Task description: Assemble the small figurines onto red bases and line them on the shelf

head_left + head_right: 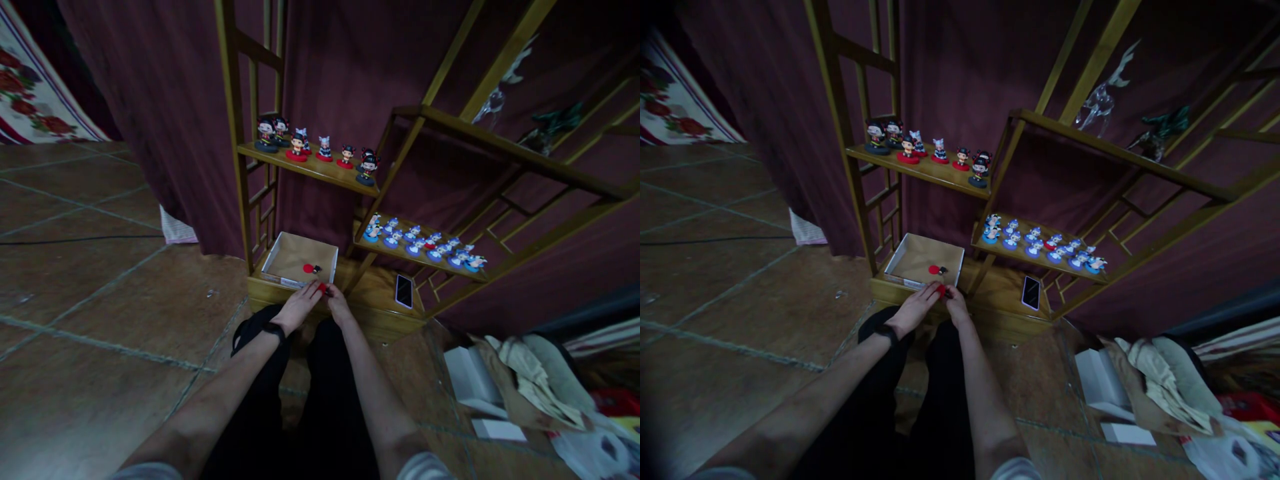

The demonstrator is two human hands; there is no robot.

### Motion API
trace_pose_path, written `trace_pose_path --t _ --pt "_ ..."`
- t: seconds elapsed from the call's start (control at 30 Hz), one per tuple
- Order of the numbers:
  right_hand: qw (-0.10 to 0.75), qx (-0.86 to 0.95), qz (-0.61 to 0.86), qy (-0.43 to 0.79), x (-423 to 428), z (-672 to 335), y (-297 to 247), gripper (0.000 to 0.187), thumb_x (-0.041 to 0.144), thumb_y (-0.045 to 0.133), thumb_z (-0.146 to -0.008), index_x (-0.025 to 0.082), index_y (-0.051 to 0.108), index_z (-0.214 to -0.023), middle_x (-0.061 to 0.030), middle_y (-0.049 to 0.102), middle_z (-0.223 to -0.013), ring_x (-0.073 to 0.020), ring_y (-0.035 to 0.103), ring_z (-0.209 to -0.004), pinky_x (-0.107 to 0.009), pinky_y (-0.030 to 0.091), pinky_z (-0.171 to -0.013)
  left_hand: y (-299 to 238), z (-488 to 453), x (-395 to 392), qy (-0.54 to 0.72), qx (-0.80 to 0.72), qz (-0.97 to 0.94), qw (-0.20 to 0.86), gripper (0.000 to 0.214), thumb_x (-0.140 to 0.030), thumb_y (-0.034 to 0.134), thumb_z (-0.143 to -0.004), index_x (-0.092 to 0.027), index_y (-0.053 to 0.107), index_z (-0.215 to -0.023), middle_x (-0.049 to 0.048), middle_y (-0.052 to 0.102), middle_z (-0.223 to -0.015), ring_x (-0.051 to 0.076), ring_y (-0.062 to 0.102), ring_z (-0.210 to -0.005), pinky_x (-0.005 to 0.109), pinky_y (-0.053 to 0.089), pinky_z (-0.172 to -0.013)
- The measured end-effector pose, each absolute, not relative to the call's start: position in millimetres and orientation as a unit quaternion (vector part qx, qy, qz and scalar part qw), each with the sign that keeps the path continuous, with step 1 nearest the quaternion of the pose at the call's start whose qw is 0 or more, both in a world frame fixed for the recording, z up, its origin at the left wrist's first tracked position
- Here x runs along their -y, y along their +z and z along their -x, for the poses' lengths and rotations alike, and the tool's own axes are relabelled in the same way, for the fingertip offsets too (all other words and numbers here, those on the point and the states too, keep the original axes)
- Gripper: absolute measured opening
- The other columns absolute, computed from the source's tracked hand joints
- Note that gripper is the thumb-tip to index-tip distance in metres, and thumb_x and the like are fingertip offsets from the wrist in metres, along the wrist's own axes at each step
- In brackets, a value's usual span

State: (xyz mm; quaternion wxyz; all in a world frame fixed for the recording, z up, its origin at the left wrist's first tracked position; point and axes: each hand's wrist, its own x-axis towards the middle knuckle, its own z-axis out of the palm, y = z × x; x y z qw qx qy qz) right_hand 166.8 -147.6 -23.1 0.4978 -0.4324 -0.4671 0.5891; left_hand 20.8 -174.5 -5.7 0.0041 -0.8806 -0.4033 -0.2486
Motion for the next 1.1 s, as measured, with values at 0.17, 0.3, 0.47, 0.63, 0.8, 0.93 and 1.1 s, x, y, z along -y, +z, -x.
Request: trace_pose_path --t 0.17,0.3,0.47,0.63,0.8,0.93,1.1 --pt "0.5 0.466 0.436 0.586 145.0 -166.3 -27.1 0.021 0.018 0.059 -0.056 0.021 0.056 -0.077 0.0042 0.061 -0.078 -0.0121 0.054 -0.076 -0.026 0.041 -0.078 -7.4 -21.5 172.4 -0.245 0.404 0.881 0.0 0.05 -0.001 0.034 -0.078 -0.014 0.041 -0.126 0.0147 0.042 -0.135 0.02 0.032 -0.129 0.038 0.029 -0.104" --pt "0.502 0.474 0.419 0.59 144.8 -166.8 -29.5 0.02 0.02 0.06 -0.056 0.021 0.057 -0.076 0.004 0.062 -0.078 -0.0124 0.054 -0.078 -0.026 0.041 -0.079 -7.4 -21.0 171.7 -0.265 0.394 0.88 -0.024 0.05 -0.001 0.036 -0.077 -0.014 0.042 -0.125 0.0141 0.043 -0.134 0.019 0.032 -0.129 0.038 0.029 -0.104" --pt "0.48 0.469 0.437 0.599 145.0 -166.2 -30.8 0.024 0.022 0.065 -0.054 0.02 0.059 -0.078 0.003 0.063 -0.08 -0.0127 0.055 -0.078 -0.027 0.041 -0.08 -9.7 -18.9 168.6 -0.334 0.414 0.841 -0.101 0.049 0.0 0.038 -0.074 -0.017 0.046 -0.119 0.0115 0.05 -0.126 0.018 0.042 -0.121 0.037 0.033 -0.101" --pt "0.445 0.462 0.444 0.625 145.3 -163.1 -28.4 0.024 0.03 0.068 -0.056 0.019 0.06 -0.077 0.0011 0.063 -0.076 -0.0143 0.057 -0.074 -0.029 0.045 -0.071 -19.0 -14.8 156.7 -0.4 0.482 0.745 -0.231 0.027 -0.013 0.041 -0.08 -0.02 0.055 -0.102 0.0068 0.065 -0.096 0.019 0.061 -0.091 0.033 0.046 -0.082" --pt "0.446 0.434 0.459 0.633 146.3 -159.9 -26.3 0.031 0.038 0.071 -0.057 0.019 0.06 -0.08 0.0009 0.062 -0.069 -0.0134 0.057 -0.06 -0.029 0.047 -0.062 -31.0 -10.8 141.0 -0.458 0.499 0.65 -0.345 0.015 -0.022 0.052 -0.074 -0.018 0.06 -0.086 0.0048 0.068 -0.083 0.018 0.063 -0.08 0.03 0.047 -0.074" --pt "0.467 0.414 0.465 0.628 144.9 -157.7 -28.6 0.034 0.045 0.066 -0.063 0.019 0.059 -0.082 0.0011 0.061 -0.066 -0.0114 0.055 -0.051 -0.029 0.048 -0.056 -36.2 -9.1 133.2 -0.468 0.52 0.558 -0.447 0.017 -0.026 0.059 -0.067 -0.015 0.063 -0.08 0.0048 0.067 -0.073 0.015 0.06 -0.061 0.025 0.045 -0.056" --pt "0.484 0.403 0.47 0.619 141.6 -157.1 -32.9 0.029 0.042 0.061 -0.067 0.018 0.057 -0.084 0.0004 0.062 -0.065 -0.0093 0.054 -0.049 -0.027 0.049 -0.055 -30.4 -7.2 132.7 -0.46 0.532 0.493 -0.512 0.02 -0.028 0.064 -0.062 -0.013 0.065 -0.076 0.0012 0.064 -0.058 0.011 0.05 -0.044 0.022 0.04 -0.047"
